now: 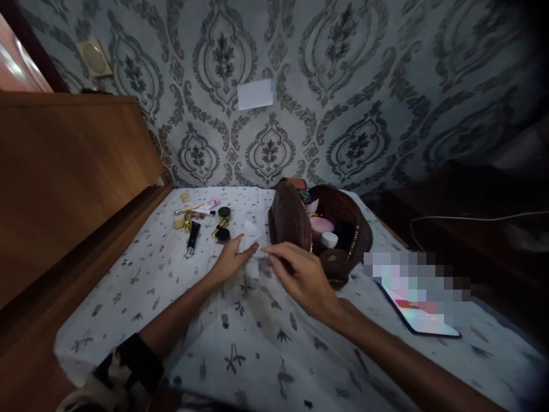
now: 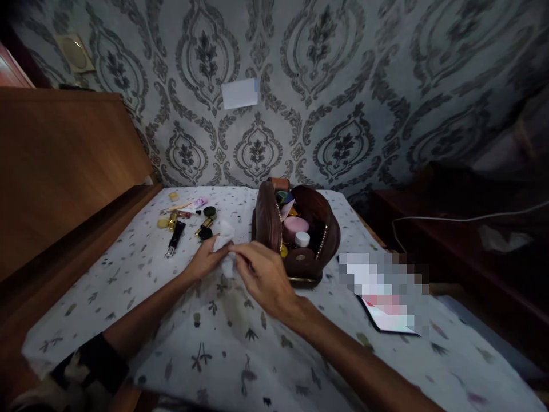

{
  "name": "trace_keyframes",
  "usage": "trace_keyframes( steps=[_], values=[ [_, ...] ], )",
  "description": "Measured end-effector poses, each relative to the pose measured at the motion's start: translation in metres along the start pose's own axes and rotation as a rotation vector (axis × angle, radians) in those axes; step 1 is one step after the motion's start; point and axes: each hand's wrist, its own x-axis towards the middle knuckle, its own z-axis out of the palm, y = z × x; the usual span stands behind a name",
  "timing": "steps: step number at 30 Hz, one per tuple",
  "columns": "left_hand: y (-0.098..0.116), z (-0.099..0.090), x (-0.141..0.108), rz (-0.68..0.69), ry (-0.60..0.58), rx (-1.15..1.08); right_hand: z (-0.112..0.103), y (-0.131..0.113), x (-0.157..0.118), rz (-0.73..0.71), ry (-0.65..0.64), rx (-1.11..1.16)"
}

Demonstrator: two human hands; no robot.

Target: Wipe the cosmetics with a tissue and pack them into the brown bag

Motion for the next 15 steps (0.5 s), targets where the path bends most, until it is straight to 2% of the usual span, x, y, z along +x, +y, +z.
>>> trace_keyframes(
  steps=[3, 5, 8, 10, 12, 15],
  values=[
    [-0.014, -0.035, 0.008, -0.042, 0.115, 0.186, 0.038, 0.006, -0.010, 0.226, -0.121, 0.162],
    [-0.025, -0.065, 0.018, -0.117, 0.259, 0.421, 0.062, 0.011, -0.015, 0.442, -0.210, 0.321],
    [-0.041, -0.118, 0.043, -0.221, 0.414, 0.562, 0.093, 0.016, -0.021, 0.703, -0.231, 0.547],
    [-0.052, -0.152, 0.062, -0.325, 0.489, 0.659, 0.106, 0.018, -0.025, 0.758, -0.209, 0.582],
    [-0.064, -0.179, 0.079, -0.409, 0.524, 0.758, 0.112, 0.019, -0.030, 0.720, -0.199, 0.533],
    [-0.083, -0.204, 0.096, -0.438, 0.453, 0.882, 0.112, 0.018, -0.034, 0.631, -0.224, 0.452]
  ],
)
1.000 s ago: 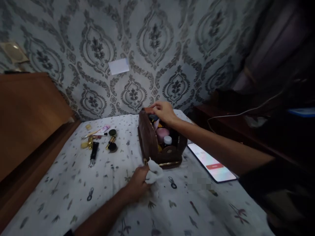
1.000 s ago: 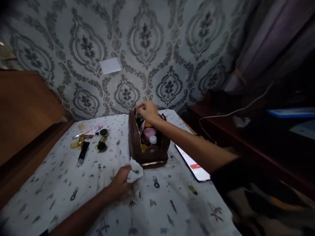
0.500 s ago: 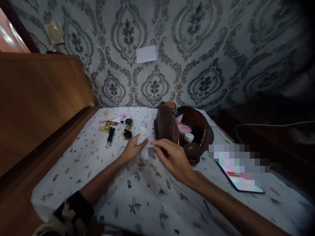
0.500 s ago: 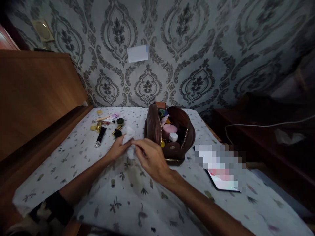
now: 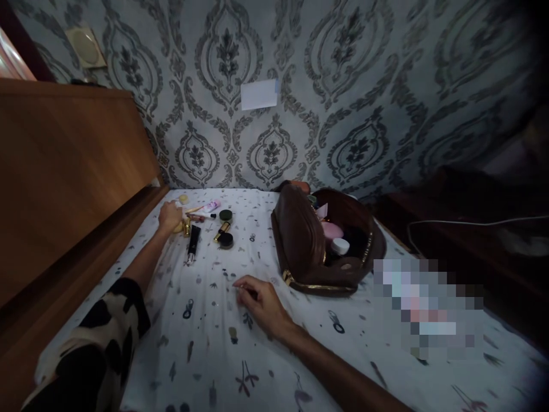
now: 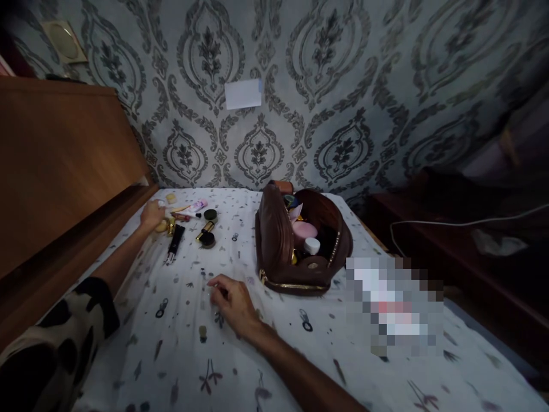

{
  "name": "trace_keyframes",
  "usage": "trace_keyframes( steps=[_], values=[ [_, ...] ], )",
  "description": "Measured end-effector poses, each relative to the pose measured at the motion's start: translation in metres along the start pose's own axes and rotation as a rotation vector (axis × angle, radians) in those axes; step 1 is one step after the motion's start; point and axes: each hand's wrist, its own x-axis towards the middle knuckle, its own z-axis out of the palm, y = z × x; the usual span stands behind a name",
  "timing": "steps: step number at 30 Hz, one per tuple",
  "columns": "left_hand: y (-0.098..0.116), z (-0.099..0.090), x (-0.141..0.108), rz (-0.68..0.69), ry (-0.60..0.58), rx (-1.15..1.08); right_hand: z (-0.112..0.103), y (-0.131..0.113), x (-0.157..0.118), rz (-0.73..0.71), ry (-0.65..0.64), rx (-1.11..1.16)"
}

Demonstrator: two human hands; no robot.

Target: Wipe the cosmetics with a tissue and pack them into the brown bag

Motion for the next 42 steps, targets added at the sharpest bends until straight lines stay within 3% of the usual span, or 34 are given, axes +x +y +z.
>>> trace_keyframes(
  steps=[5, 9, 18, 29, 33, 38, 42],
  values=[
    [-0.014, 0.019, 0.026, 0.123, -0.222, 0.149, -0.004, -0.005, -0.002, 0.009, -0.030, -0.009],
    [-0.019, 0.022, 0.040, 0.150, -0.314, 0.248, -0.005, -0.007, -0.002, 0.009, -0.037, -0.030],
    [-0.023, 0.005, 0.033, 0.175, -0.223, 0.255, -0.003, -0.003, -0.001, -0.004, -0.038, -0.036],
    [0.000, -0.015, -0.017, 0.273, -0.214, -0.017, -0.001, 0.004, -0.001, -0.062, -0.024, -0.072],
    [0.001, -0.021, -0.052, 0.249, -0.198, 0.059, -0.003, 0.004, -0.002, -0.099, -0.021, -0.095],
    [0.005, -0.017, -0.105, 0.190, -0.296, 0.307, -0.002, 0.005, -0.002, -0.115, -0.020, -0.105],
    [0.005, -0.020, -0.125, 0.195, -0.343, 0.272, -0.002, 0.002, -0.004, -0.100, -0.021, -0.093]
  ],
)
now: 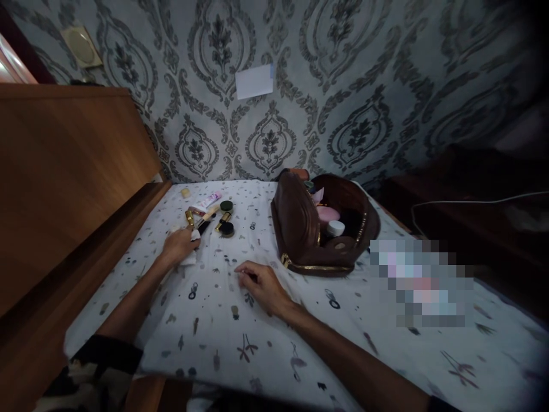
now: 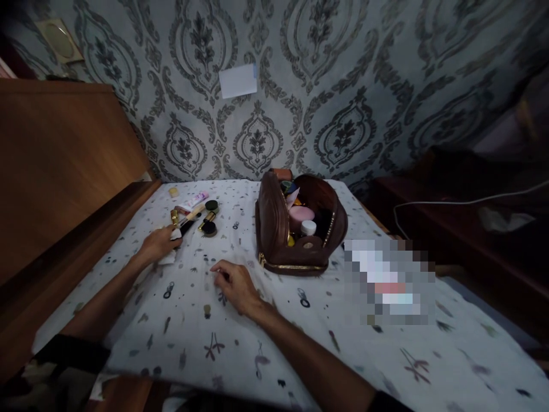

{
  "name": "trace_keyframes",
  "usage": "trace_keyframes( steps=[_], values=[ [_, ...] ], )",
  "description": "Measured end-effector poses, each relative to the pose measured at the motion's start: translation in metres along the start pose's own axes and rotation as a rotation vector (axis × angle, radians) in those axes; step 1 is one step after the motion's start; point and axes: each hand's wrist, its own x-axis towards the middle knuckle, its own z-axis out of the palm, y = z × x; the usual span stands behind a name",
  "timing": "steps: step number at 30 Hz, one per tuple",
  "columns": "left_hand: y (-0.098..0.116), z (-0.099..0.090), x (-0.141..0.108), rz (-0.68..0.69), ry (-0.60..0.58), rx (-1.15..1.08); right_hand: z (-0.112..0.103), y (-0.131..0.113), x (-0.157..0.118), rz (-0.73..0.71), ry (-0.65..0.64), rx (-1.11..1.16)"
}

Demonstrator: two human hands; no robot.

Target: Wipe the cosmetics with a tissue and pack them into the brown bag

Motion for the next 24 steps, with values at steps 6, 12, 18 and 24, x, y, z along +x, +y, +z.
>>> trace_keyframes(
  steps=[6, 12, 18, 24],
  values=[
    [0.010, 0.001, -0.038, 0.118, -0.035, -0.289, 0.000, -0.005, -0.002, 0.029, 0.009, 0.081],
    [0.072, 0.007, -0.086, 0.285, 0.015, -0.645, 0.010, -0.017, -0.002, 0.243, -0.048, 0.656],
    [0.112, 0.015, -0.104, 0.444, 0.071, -0.568, 0.001, -0.028, -0.012, 0.361, 0.078, 0.868],
    [0.121, 0.037, -0.107, 0.572, 0.155, -0.479, -0.005, -0.020, -0.023, 0.361, 0.094, 0.789]
  ],
)
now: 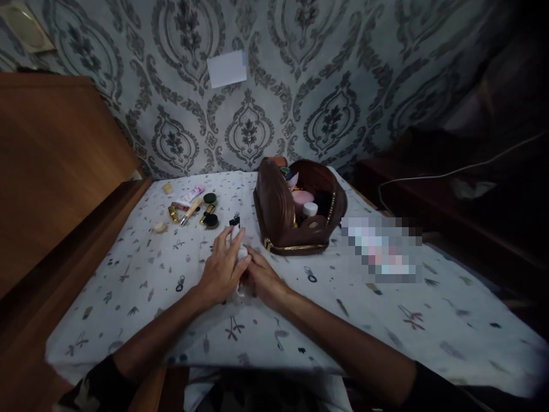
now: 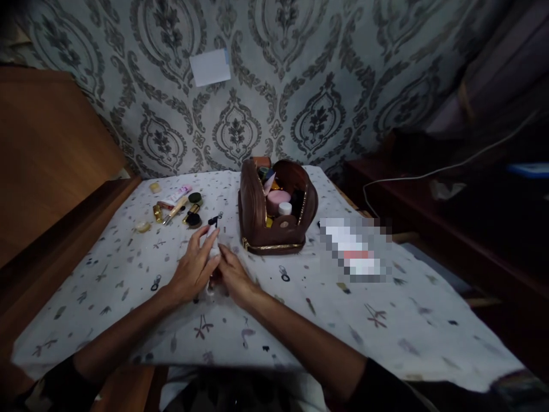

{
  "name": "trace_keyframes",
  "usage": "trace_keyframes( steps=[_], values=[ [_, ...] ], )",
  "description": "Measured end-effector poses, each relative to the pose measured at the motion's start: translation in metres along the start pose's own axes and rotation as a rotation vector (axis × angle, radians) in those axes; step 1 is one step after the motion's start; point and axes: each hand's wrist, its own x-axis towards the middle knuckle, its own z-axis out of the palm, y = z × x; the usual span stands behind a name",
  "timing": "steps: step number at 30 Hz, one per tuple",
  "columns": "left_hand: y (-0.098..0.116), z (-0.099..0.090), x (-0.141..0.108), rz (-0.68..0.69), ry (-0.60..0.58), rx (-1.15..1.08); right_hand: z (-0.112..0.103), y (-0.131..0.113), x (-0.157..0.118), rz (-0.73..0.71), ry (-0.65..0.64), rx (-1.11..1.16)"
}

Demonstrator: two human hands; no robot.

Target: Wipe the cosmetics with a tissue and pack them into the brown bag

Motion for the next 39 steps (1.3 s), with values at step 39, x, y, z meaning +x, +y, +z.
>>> trace_keyframes(
  steps=[39],
  values=[
    [0.006, -0.003, 0.004, -0.643, 0.052, -1.480, -0.005, 0.007, 0.004, -0.033, -0.129, -0.093]
  ],
)
